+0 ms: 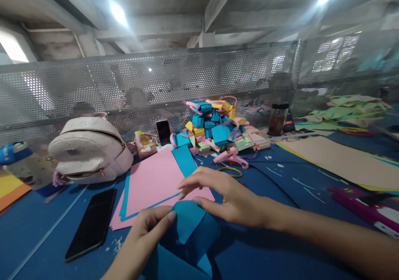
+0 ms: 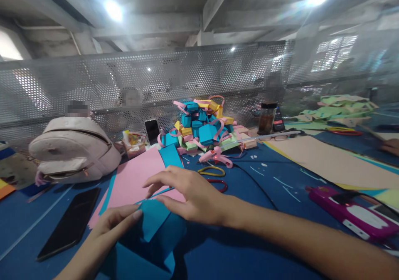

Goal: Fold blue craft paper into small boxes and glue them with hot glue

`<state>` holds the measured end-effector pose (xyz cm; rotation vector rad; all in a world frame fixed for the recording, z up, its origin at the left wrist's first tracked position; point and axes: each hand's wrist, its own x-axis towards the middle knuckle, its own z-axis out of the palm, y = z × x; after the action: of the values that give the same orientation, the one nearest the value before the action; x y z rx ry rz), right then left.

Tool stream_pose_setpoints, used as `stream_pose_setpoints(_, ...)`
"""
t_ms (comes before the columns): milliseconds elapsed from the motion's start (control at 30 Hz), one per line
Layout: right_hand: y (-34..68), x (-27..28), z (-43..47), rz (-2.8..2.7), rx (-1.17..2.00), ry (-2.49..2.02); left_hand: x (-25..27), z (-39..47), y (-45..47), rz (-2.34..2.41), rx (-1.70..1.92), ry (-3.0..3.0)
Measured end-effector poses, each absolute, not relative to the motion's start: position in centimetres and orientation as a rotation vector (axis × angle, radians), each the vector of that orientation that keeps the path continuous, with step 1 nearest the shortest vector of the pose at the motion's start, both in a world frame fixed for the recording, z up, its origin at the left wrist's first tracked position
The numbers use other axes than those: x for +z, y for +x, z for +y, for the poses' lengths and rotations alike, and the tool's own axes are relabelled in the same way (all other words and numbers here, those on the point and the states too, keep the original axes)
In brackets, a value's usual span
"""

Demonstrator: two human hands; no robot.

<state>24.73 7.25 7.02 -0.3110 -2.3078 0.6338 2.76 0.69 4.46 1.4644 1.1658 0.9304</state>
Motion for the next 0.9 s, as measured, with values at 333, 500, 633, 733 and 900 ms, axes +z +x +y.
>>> stream_pose_setpoints(333, 24.69, 7.03, 7.15, -2.335, 0.647, -0.305, 3.69, 0.74, 2.51, 1.163, 0.917, 1.452)
stream_pose_setpoints(500, 24.64, 7.01, 7.12, -2.347, 0.623, -0.297, 3.73, 0.73, 2.57, 1.169, 0.902, 1.463)
stream_pose_setpoints(633, 24.66, 7.02, 7.18, -2.356, 0.619, -0.3, 4.16, 0.67, 2.8, 1.186, 0.885, 1.472)
stream_pose_setpoints(733, 24.68, 7.02, 7.24, -2.351, 0.62, -0.305, 4.4, 0.67, 2.94, 1.182, 0.882, 1.481)
stream_pose_setpoints(900, 24.76, 7.05, 7.31, -2.342, 0.623, -0.309, 4.1, 0.78, 2.84, 1.189, 0.883, 1.476)
